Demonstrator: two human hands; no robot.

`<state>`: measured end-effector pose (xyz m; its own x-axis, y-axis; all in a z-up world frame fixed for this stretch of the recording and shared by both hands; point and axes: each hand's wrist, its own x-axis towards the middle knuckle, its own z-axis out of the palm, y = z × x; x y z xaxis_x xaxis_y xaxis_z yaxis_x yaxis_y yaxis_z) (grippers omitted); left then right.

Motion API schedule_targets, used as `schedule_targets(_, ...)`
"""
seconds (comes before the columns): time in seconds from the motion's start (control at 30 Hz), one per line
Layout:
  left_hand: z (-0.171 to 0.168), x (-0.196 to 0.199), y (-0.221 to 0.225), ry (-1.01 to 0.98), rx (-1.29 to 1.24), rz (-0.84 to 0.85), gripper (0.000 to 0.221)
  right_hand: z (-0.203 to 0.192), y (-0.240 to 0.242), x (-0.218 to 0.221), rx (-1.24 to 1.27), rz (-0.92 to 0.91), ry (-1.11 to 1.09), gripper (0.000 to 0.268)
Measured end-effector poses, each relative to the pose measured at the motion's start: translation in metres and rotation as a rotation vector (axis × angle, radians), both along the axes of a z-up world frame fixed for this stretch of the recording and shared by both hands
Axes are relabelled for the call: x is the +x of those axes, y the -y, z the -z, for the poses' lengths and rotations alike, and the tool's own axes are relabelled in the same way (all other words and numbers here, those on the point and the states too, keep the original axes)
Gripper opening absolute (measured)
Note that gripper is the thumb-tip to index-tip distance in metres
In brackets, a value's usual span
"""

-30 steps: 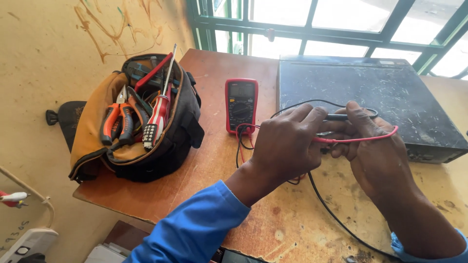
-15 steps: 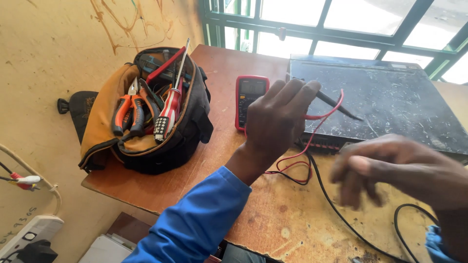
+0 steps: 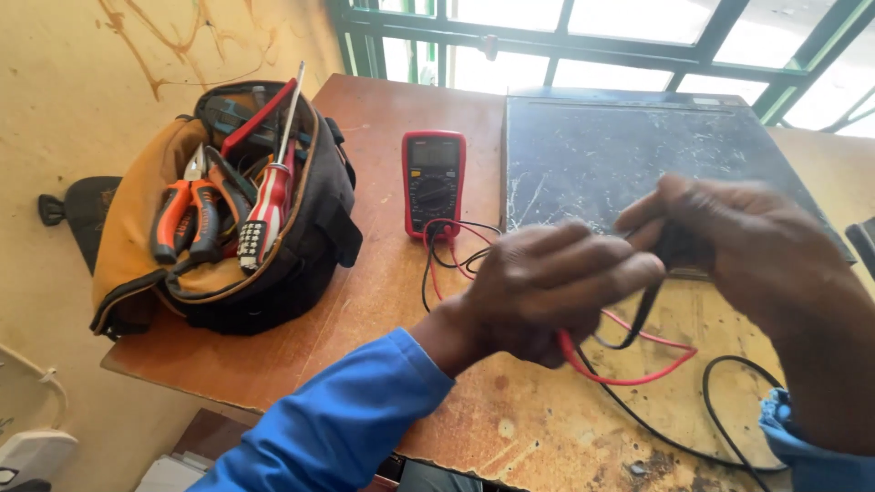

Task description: Using a digital multimeter to test electrical connections on the back panel of an electronic device.

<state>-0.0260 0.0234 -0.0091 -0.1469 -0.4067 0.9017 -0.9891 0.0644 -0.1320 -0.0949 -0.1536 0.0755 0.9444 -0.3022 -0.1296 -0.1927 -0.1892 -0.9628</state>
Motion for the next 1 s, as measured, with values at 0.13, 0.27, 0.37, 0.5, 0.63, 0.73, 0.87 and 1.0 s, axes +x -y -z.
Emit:
schedule_targets(0.13,-0.026,0.017,-0.026,-0.278,-0.333,-0.021,0.041,0.065,0.151,0.038,0.037,-0.176,0.486,0.039)
schedule_targets(0.27,-0.053,0.046,-0.054,-0.729,-0.899,0.32,0.035,0.094,0.252,0.041,0.477,-0.479,0.597,0.027)
schedule_targets(0.37,-0.056,0.054,-0.06,-1.013,-1.045,0.561,0.036,0.062,0.211,0.022,0.58,-0.619,0.643,0.026)
schedule_targets(0.5,-0.035,0.049,-0.032,-1.132,-0.742,0.568,0.024,0.014,0.107,0.003,0.398,-0.593,0.405,0.042)
schedule_targets(0.63,-0.027,0.009,0.001,-1.078,-0.415,0.514,0.021,0.047,0.063,0.005,0.229,-0.296,0.047,0.044)
schedule_targets(0.73,-0.014,0.0,0.009,-1.039,-0.265,0.434,0.02,0.06,0.045,0.008,0.204,-0.308,-0.055,0.047)
schedule_targets(0.87,-0.003,0.01,0.006,-0.869,-0.121,0.269,0.008,0.062,0.047,0.013,0.26,-0.406,0.071,0.06)
schedule_targets(1.0,0.008,0.011,0.008,-0.883,-0.032,0.291,0.009,0.065,0.036,0.011,0.141,-0.322,-0.099,0.068)
